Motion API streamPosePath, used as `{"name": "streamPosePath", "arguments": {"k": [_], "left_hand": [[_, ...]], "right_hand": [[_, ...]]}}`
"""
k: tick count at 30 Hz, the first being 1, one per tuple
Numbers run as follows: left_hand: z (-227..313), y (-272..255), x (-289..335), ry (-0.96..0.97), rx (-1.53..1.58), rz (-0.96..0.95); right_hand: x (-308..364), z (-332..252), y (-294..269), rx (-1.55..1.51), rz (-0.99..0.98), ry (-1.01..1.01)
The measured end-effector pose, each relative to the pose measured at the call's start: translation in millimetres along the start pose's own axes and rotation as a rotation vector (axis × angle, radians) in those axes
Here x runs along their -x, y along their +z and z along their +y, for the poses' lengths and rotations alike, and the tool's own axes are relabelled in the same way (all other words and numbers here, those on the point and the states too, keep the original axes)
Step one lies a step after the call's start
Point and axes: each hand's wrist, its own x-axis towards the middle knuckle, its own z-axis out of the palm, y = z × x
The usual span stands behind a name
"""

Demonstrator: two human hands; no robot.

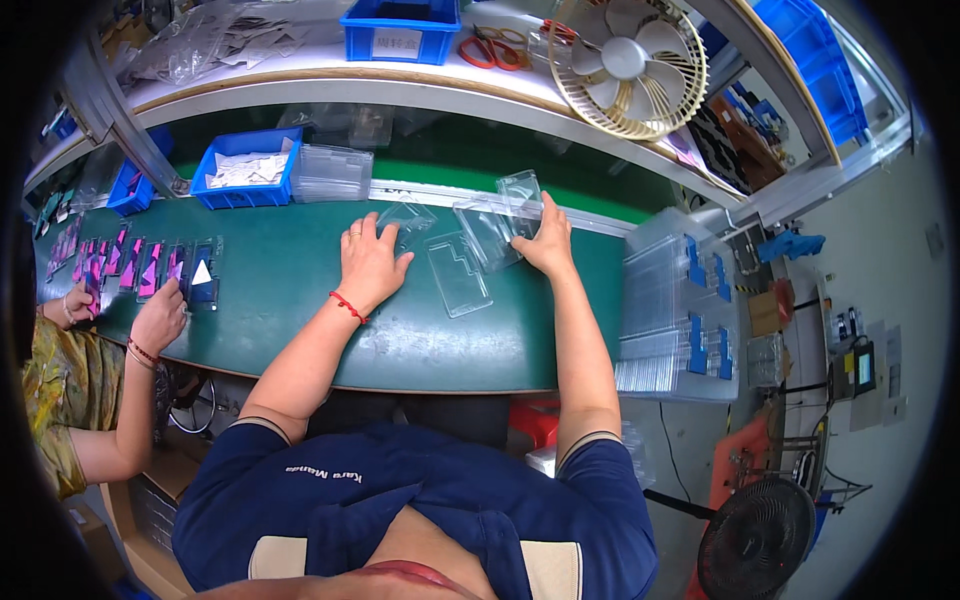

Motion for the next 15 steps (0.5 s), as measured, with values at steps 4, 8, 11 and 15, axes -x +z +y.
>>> {"name": "streamPosePath", "arguments": {"k": [4,8,11,15], "left_hand": [[4,-1,5,0.161,0.127,0.065],[9,1,9,0.325,0.245,0.01],[11,-2,7,0.452,0.363,0.077],[11,-4,0,0.029,0.899,-0.251]], "right_hand": [[4,-4,1,0.108,0.216,0.155],[-1,13,-5,0.025,0.419,0.132],[14,0,-16,-0.036,0.463,-0.073],[46,-48,-18,-0.057,0.327,-0.62]]}}
